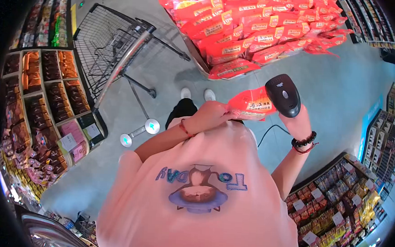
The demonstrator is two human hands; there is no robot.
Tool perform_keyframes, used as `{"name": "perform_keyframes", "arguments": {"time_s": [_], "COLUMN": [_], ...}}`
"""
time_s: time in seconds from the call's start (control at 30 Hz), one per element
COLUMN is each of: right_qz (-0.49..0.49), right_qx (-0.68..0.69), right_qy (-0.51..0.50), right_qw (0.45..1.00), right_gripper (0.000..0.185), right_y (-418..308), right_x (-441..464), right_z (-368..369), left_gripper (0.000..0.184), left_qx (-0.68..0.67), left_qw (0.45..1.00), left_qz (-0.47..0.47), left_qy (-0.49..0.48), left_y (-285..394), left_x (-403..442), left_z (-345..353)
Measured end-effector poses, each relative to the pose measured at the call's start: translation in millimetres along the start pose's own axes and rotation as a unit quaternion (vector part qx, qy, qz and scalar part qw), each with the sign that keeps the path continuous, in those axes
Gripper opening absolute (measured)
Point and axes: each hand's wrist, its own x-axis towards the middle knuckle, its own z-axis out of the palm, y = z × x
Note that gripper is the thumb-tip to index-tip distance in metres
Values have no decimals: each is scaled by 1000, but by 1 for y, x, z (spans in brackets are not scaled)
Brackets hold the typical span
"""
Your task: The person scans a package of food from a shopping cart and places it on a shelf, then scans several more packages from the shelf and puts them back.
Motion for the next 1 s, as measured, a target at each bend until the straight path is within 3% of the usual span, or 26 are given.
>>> {"name": "perform_keyframes", "arguments": {"time_s": [0.13, 0.23, 0.33, 0.43, 0.53, 0.57, 0.6, 0.73, 1.0], "right_qz": [74, 92, 67, 4, -3, -26, -26, -47, 29], "right_qx": [67, 175, 257, 326, 519, 529, 524, 462, 556], "right_qy": [3, 45, 93, 153, 155, 140, 136, 103, 179], "right_qw": [995, 979, 959, 933, 841, 837, 841, 879, 811], "right_gripper": [20, 20, 22, 23, 23, 32, 31, 29, 24], "right_y": [27, 53, 68, 71, 70, 76, 77, 74, 77], "right_x": [-16, -20, -5, 22, 52, 63, 73, 95, 116], "right_z": [-8, -3, 15, 49, 82, 90, 96, 108, 114], "left_gripper": [32, 29, 28, 28, 37, 43, 27, 27, 25], "left_qx": [13, 20, -40, -66, 17, 34, 0, -33, 16], "left_qw": [998, 999, 998, 970, 967, 965, 968, 958, 957], "left_qz": [56, 26, -20, 47, -4, -27, -64, -77, -64], "left_qy": [-14, -32, 40, 231, 252, 258, 242, 275, 283], "left_y": [-8, -7, -8, -46, -69, -74, -75, -79, -104], "left_x": [23, 39, 48, 54, 46, 44, 42, 44, 53], "left_z": [22, 27, 27, 48, 47, 46, 45, 45, 59]}}
